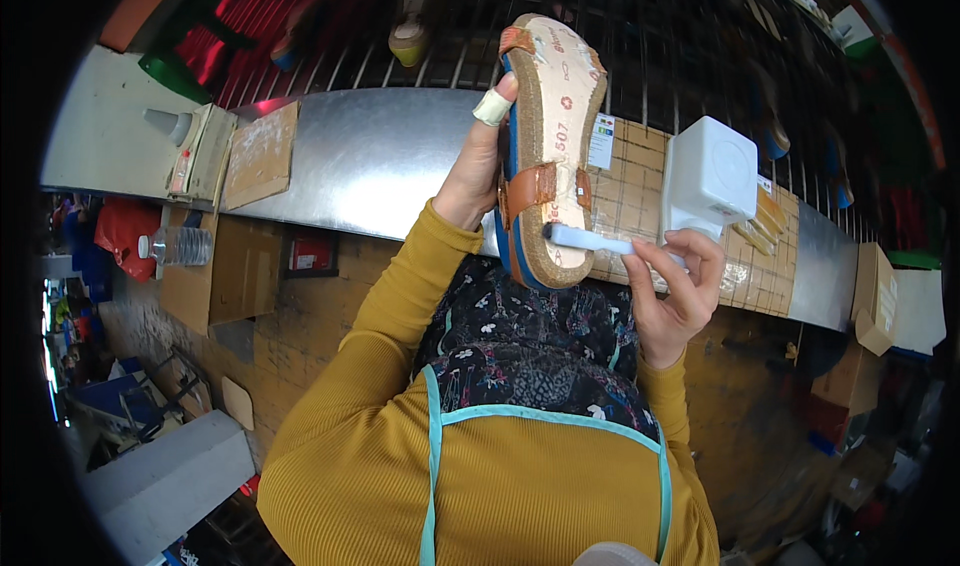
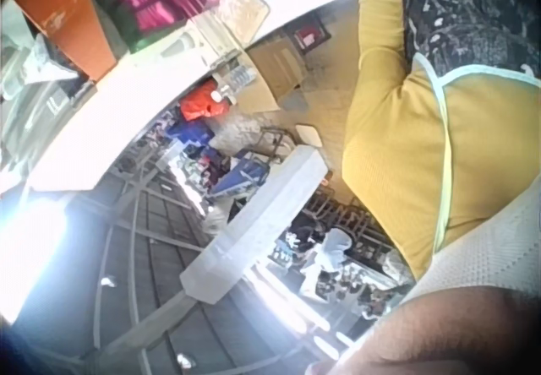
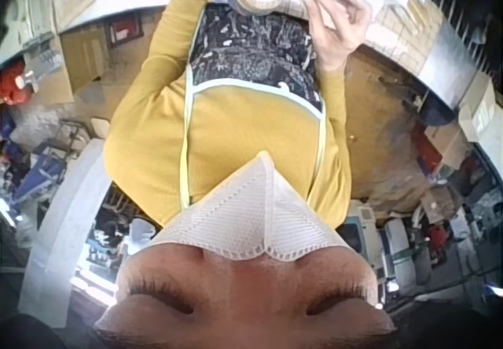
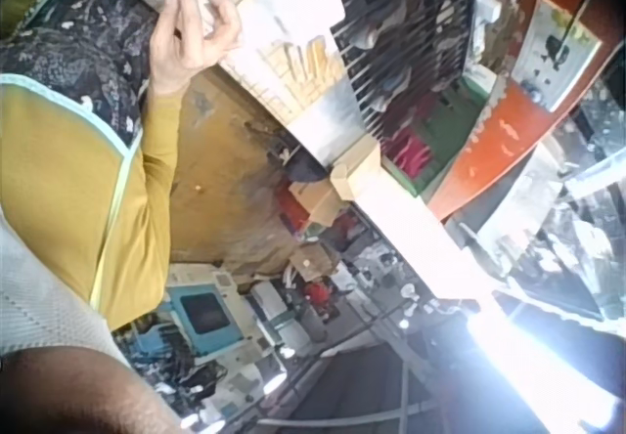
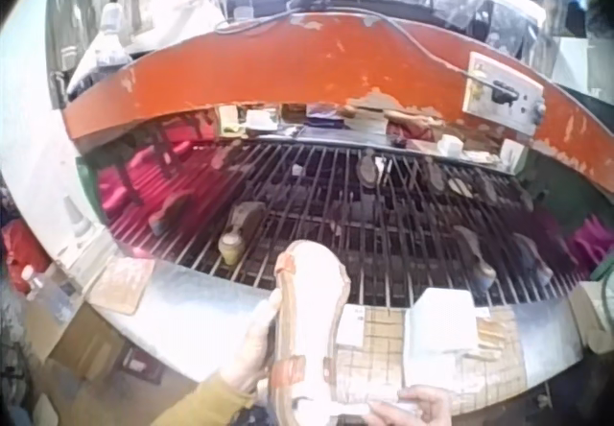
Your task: The person applies glue to the sole of a green sandal using a brush, then repeats the process on a blue sandal. The person repeatedly dips the brush into a glue container and spreads glue along the edges and surface of each sole.
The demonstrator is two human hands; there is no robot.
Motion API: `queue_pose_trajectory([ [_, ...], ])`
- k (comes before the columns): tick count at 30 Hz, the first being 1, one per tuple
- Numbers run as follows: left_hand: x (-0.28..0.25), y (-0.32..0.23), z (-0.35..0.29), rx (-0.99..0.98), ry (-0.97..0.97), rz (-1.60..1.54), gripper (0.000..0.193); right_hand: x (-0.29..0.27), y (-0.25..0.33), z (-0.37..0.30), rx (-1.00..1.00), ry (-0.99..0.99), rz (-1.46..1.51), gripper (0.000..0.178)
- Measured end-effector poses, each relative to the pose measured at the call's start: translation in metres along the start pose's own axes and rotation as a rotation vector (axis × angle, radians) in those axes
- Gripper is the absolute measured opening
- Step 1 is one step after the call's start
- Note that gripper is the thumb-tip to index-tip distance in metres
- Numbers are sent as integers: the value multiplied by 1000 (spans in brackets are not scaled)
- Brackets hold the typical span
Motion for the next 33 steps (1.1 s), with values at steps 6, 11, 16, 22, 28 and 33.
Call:
queue_pose_trajectory([
  [6,-1,9,4,-61,9,-61,85,-10,9,-11,-123,81,0,31],
  [11,-2,20,3,-75,43,-85,88,-6,1,-8,-60,-21,-73,31],
  [16,1,30,0,-111,66,-112,89,-4,27,-22,-251,95,-100,35],
  [22,0,50,-3,-179,132,-269,91,-3,11,-22,-159,-8,-160,36],
  [28,-12,67,5,-190,164,-398,95,1,20,-32,-247,95,-30,37],
  [33,-8,76,4,-217,243,-552,97,4,2,-22,-142,-11,-102,34],
])
Point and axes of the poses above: each hand's wrist, its own z-axis towards the middle knuckle, its own x-axis out of the palm, y = z × x, the point moved 10 cm from there along z, towards the middle knuckle, and after that the axes turned 12 degrees about x, right-handed, at the moved point
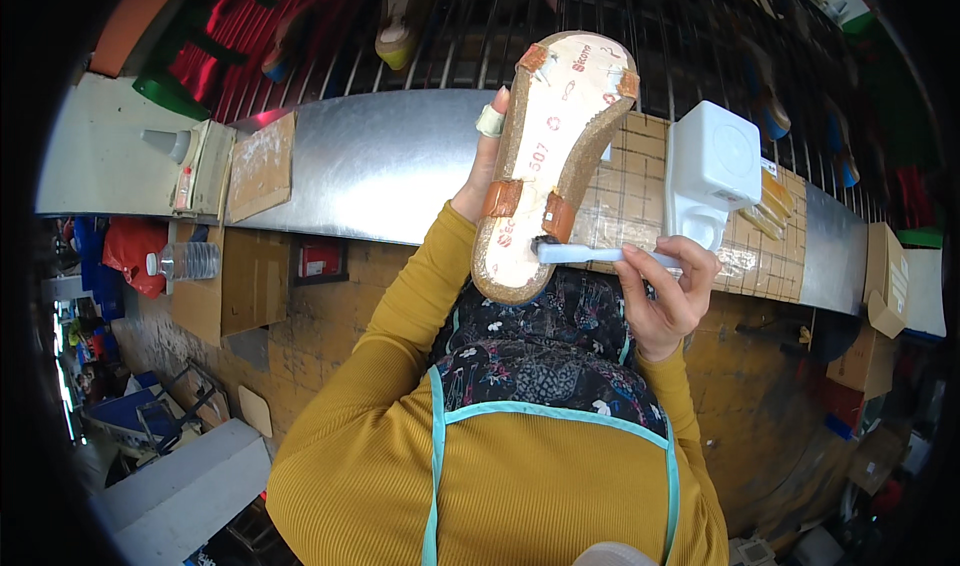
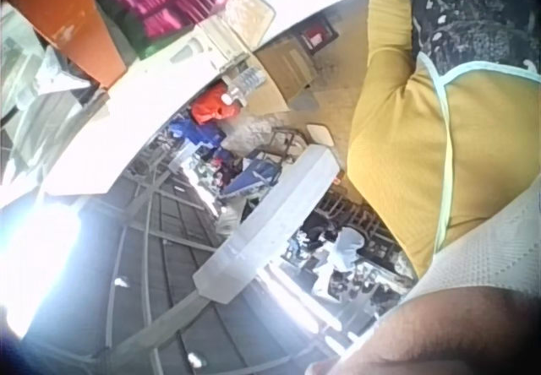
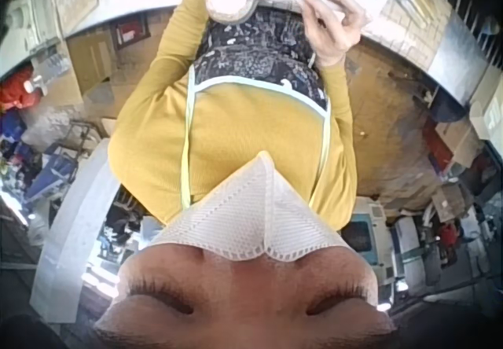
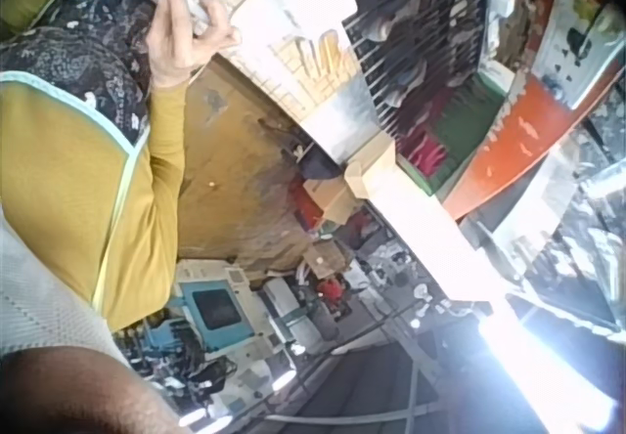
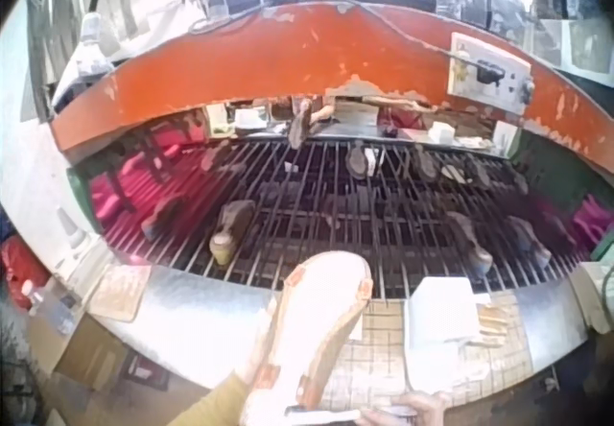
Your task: The person applies glue to the sole of a green sandal using a brush, then repeats the process on a blue sandal. The person repeatedly dips the brush into a glue container and spreads glue along the edges and surface of each sole.
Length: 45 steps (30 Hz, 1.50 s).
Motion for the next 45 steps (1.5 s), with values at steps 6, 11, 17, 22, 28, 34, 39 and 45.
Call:
queue_pose_trajectory([
  [6,-1,-5,-4,17,-46,46,95,2,4,0,-7,182,184,25],
  [11,45,-21,-14,50,-158,470,91,10,-30,10,221,115,102,19],
  [17,48,-26,-19,38,-171,690,79,8,-53,19,361,-60,106,17],
  [22,32,-41,-25,79,-300,820,73,26,-72,-1,533,242,422,7],
  [28,25,-42,-22,118,-248,921,63,47,-61,10,536,291,568,58],
  [34,37,-43,-26,139,-196,1082,59,72,-27,51,384,300,325,77],
  [39,28,-41,-31,138,-214,1107,61,78,-34,80,292,224,308,72],
  [45,21,-30,-30,85,-186,1078,63,81,-61,108,439,105,525,54],
])
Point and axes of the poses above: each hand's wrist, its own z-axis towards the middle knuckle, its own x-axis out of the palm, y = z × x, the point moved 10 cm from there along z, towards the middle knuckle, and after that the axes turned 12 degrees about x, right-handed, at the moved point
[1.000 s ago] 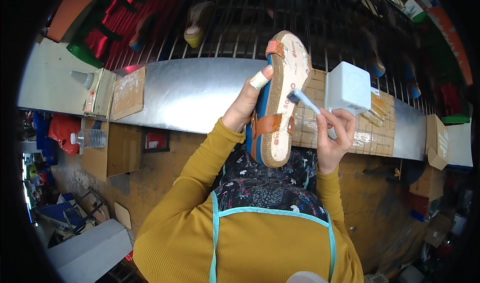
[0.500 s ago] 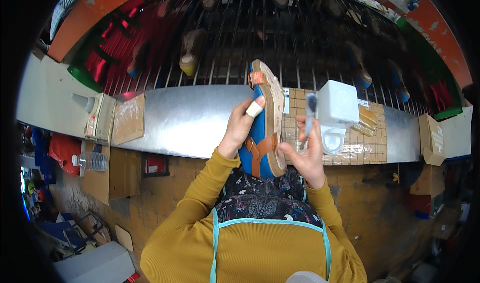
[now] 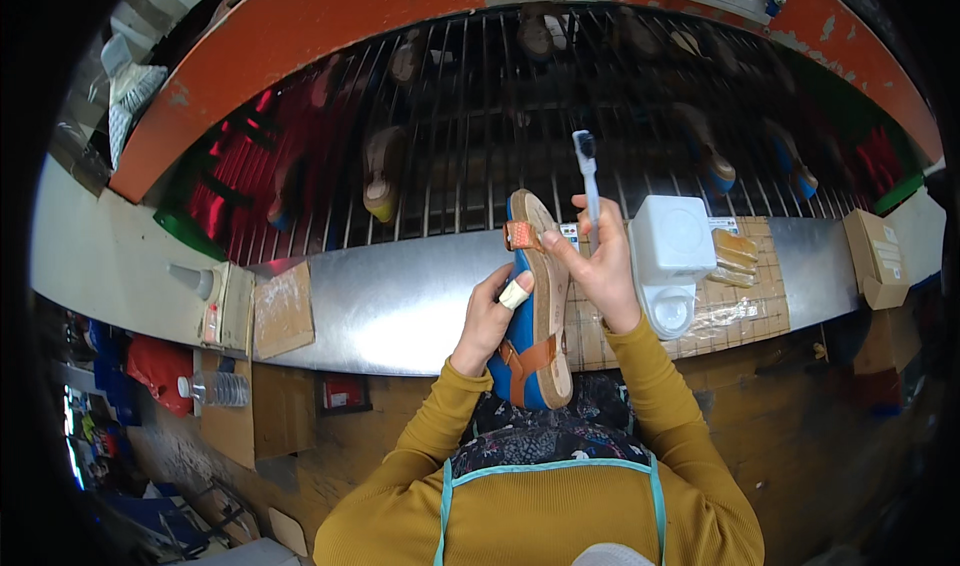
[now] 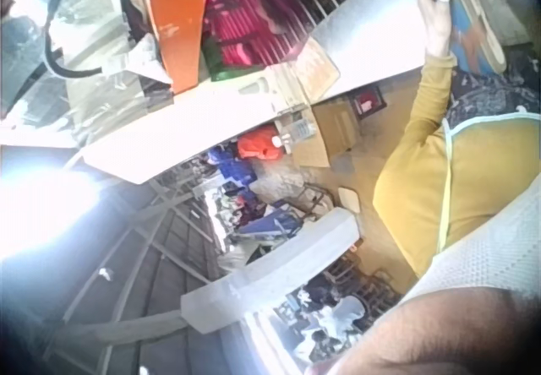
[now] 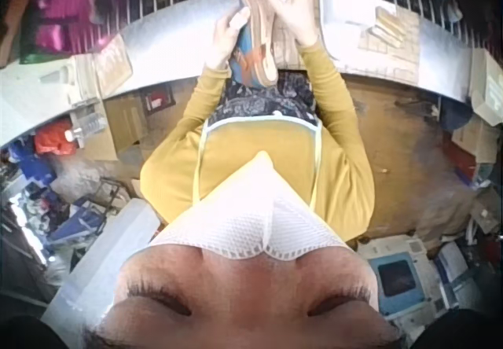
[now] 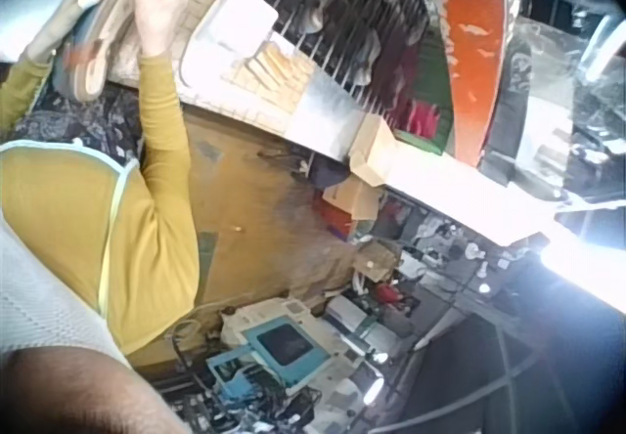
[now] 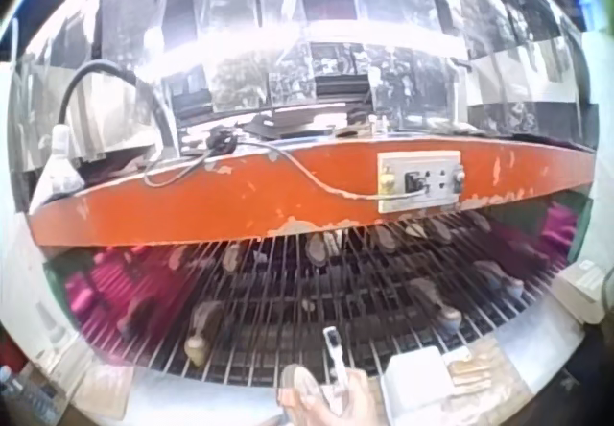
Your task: The person applies glue to the sole of a green sandal using a brush, then repeats the process on a blue sandal. The person repeatedly dips the brush into a glue container and spreads glue along the edges and surface of each sole.
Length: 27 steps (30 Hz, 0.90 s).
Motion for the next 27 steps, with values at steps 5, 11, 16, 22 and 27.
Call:
queue_pose_trajectory([
  [5,7,25,8,-203,-85,-426,72,-69,-28,2,171,-89,292,34],
  [11,19,54,48,-450,6,-1062,71,-218,-72,17,302,-365,468,18],
  [16,-28,110,114,-403,-232,-969,71,-296,-173,90,526,-312,524,22],
  [22,-23,124,200,-31,-273,-1237,81,-338,-293,163,873,-159,697,43],
  [27,-21,179,176,-307,-697,-1124,85,-320,-315,211,844,-14,350,44],
])
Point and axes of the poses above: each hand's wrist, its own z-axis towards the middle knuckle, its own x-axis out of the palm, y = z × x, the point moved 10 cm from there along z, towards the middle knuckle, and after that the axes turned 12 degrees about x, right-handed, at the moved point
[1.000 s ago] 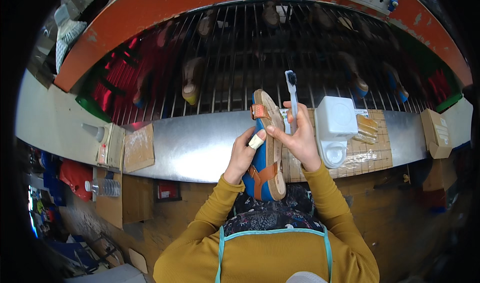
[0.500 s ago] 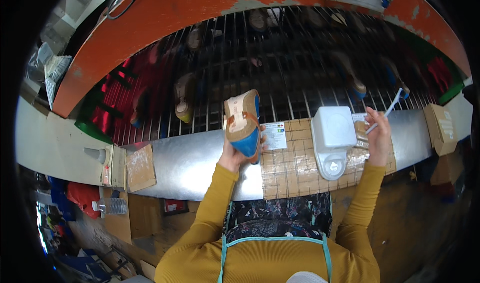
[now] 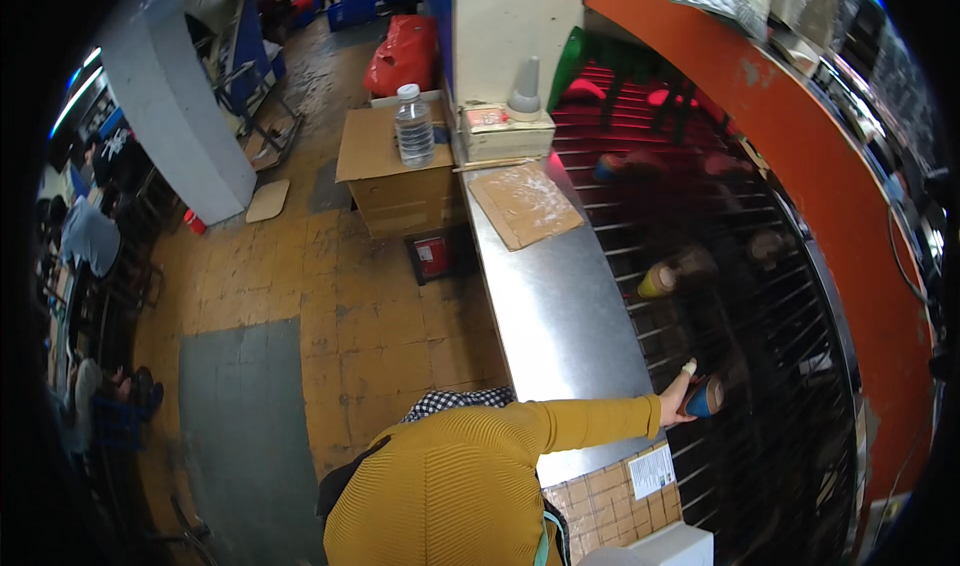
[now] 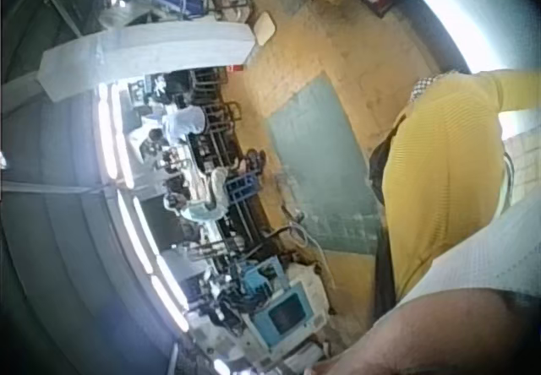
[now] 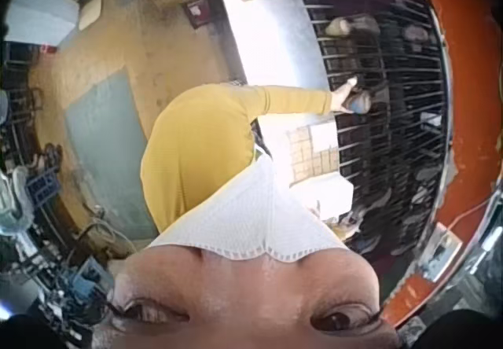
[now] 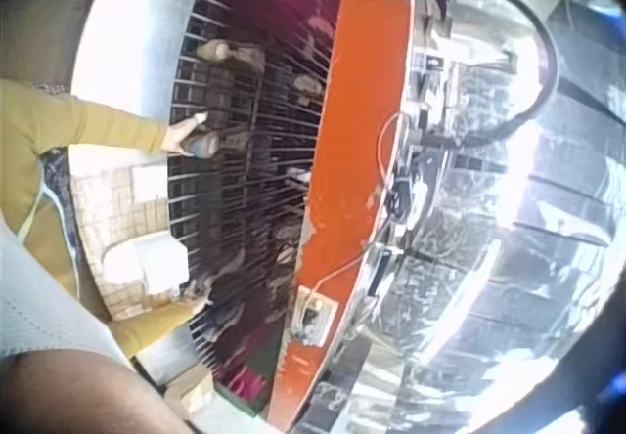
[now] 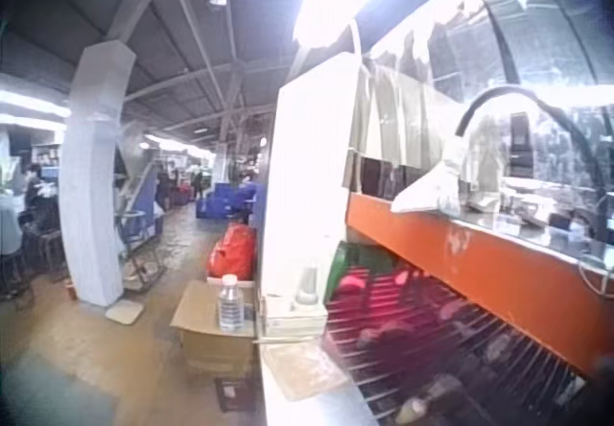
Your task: The person applies glue to the sole of a green sandal using a brush, then repeats the process on a blue sandal. The person repeatedly dips the brush into a glue container and spreads glue along the edges and surface of each sole.
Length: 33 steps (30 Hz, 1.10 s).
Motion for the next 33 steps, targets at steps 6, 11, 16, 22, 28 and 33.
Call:
queue_pose_trajectory([
  [6,-18,7,39,-10,-44,-210,76,2,-4,0,-29,-108,-88,39],
  [11,-28,-9,16,-105,-144,38,97,-56,-5,16,-284,-159,-210,37],
  [16,5,-38,-35,-265,123,168,93,-36,-22,14,-51,-322,79,35],
  [22,2,-59,-130,-32,290,239,85,-16,-5,-37,-169,-534,74,27],
  [28,-49,-54,-199,-128,544,273,61,1,41,-104,-519,-1103,-673,48],
  [33,-44,-50,-186,-185,486,135,65,55,37,-76,-530,-778,-899,99],
])
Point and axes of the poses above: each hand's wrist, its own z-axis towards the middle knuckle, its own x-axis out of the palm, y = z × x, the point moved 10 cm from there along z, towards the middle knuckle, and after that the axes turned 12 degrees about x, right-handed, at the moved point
